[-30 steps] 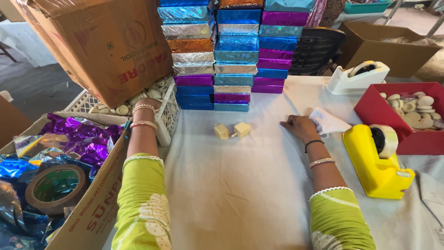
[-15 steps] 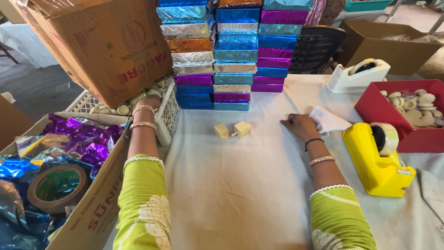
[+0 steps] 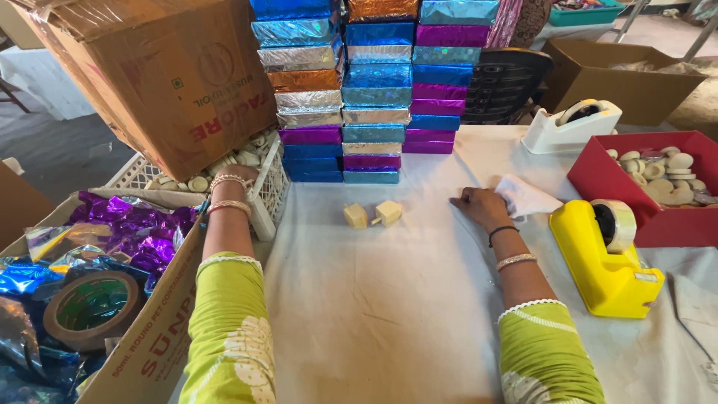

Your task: The person wipes small wooden objects with a cloth, places them into a small white box, and closes the lid. They then wrap the box in shiny blue foil, folding the edges and securing the package with tape.

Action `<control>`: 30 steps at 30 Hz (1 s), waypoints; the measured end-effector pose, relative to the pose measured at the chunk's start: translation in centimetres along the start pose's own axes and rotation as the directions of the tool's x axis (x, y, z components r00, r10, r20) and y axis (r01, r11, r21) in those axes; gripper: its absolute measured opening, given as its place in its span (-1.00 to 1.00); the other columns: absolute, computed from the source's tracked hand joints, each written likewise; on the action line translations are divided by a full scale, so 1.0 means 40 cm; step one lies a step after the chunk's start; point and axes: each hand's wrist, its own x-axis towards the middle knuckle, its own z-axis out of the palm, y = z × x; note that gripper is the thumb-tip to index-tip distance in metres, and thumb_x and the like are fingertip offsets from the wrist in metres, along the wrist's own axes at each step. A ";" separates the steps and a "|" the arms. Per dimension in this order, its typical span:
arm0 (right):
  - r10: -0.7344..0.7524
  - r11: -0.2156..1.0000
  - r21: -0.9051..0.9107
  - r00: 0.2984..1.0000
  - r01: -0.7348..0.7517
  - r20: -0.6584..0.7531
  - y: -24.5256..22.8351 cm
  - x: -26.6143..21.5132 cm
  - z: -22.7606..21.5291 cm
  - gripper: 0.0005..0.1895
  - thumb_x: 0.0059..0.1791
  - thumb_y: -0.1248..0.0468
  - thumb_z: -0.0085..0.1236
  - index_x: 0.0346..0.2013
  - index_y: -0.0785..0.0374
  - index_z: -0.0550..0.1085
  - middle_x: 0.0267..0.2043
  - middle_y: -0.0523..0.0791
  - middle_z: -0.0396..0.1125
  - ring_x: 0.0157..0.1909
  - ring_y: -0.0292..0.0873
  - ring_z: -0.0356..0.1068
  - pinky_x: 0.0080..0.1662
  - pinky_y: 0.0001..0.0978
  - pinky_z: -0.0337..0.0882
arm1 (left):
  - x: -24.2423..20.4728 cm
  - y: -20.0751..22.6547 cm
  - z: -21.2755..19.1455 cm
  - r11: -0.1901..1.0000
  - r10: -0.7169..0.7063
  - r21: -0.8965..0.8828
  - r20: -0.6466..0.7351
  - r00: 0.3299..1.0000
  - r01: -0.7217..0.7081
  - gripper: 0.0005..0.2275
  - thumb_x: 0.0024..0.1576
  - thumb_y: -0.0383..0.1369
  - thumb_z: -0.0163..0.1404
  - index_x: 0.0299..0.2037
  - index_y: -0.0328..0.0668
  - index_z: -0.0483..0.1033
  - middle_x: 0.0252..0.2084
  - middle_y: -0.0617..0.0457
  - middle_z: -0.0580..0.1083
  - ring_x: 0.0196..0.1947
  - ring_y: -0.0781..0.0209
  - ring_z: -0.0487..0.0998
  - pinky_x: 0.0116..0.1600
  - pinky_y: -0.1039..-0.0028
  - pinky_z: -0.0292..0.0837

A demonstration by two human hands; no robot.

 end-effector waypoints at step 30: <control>0.001 1.000 -0.012 1.000 -0.001 -0.001 -0.001 0.010 -0.001 -0.48 -0.01 -0.24 0.08 -0.33 0.17 0.55 -0.30 -0.03 0.51 -0.13 0.08 0.48 -0.07 -0.04 0.44 | 0.147 -0.022 0.006 0.492 -0.218 -0.669 -0.714 0.665 -0.557 -0.84 0.30 -0.37 0.02 -0.02 -0.30 0.48 -0.17 -0.16 0.57 -0.30 0.10 0.59 -0.26 0.30 0.51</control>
